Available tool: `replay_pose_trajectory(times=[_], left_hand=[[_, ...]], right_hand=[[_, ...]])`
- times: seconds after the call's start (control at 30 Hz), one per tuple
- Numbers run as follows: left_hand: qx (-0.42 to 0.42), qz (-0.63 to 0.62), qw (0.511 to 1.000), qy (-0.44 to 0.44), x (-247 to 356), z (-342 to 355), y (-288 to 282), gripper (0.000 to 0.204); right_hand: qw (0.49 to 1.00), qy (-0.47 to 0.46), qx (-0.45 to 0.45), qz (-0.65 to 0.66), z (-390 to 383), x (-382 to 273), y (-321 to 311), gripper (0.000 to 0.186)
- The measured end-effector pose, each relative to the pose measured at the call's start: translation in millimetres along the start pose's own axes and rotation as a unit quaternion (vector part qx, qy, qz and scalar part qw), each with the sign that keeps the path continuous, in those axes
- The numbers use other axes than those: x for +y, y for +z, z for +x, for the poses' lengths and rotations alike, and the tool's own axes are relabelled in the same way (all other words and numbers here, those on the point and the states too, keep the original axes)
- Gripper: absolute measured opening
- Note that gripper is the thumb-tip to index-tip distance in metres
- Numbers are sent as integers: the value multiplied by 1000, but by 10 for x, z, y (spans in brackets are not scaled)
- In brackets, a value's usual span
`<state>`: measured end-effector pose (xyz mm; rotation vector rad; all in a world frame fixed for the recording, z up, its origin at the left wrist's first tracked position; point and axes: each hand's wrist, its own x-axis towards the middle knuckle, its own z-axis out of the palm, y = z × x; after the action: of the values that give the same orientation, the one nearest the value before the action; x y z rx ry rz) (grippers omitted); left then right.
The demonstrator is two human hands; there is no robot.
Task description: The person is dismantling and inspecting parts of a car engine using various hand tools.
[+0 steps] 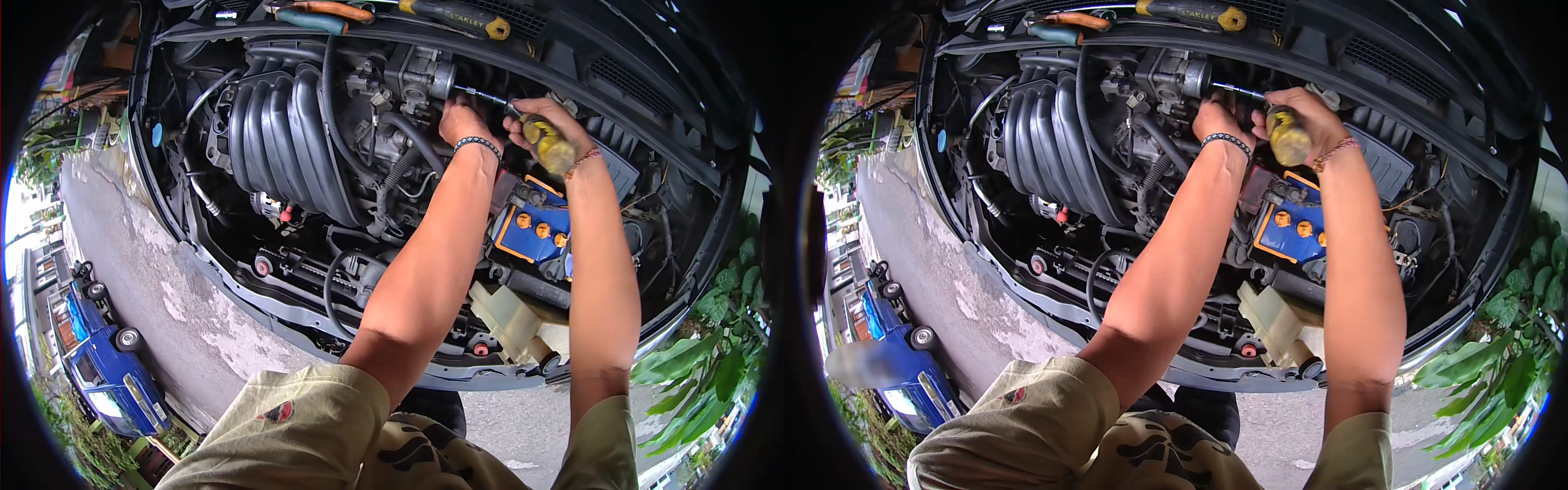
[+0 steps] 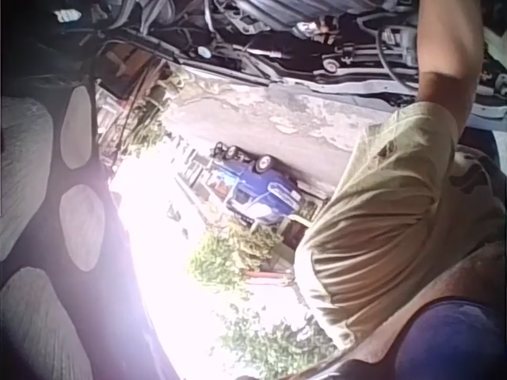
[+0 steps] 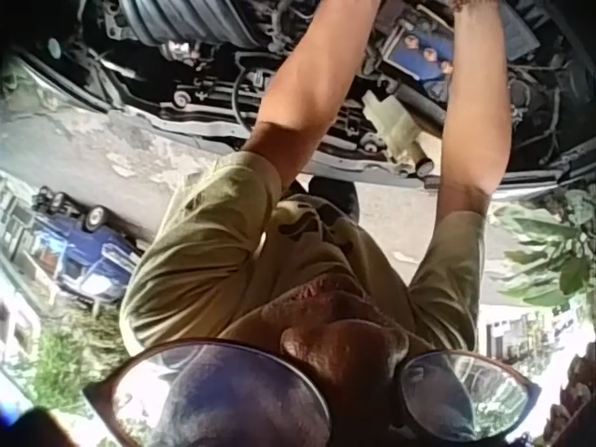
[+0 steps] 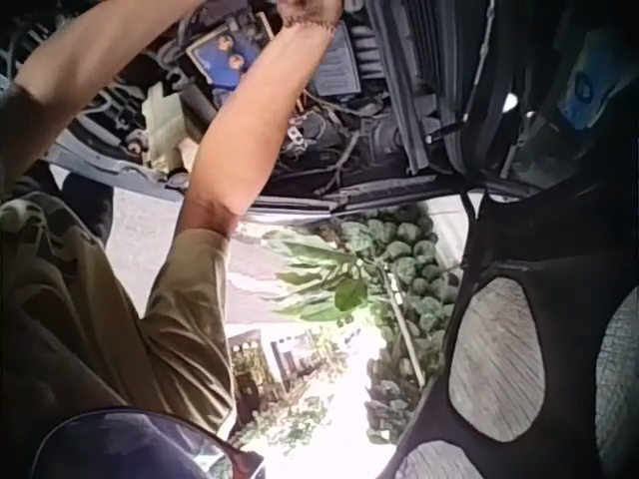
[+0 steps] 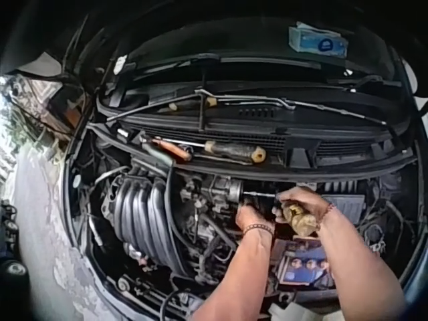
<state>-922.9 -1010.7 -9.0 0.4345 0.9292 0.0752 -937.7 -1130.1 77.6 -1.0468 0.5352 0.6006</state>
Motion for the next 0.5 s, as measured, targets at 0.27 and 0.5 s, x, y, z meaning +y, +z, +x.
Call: replay_pose_trajectory(times=[0.27,0.5], left_hand=[[43,-55,996,55,-64,132,256,16],[65,16,989,131,-85,66,211,15]], right_hand=[[982,89,-114,121,237,-132,-187,16],[935,131,-72,322,-234,-296,-203,25]])
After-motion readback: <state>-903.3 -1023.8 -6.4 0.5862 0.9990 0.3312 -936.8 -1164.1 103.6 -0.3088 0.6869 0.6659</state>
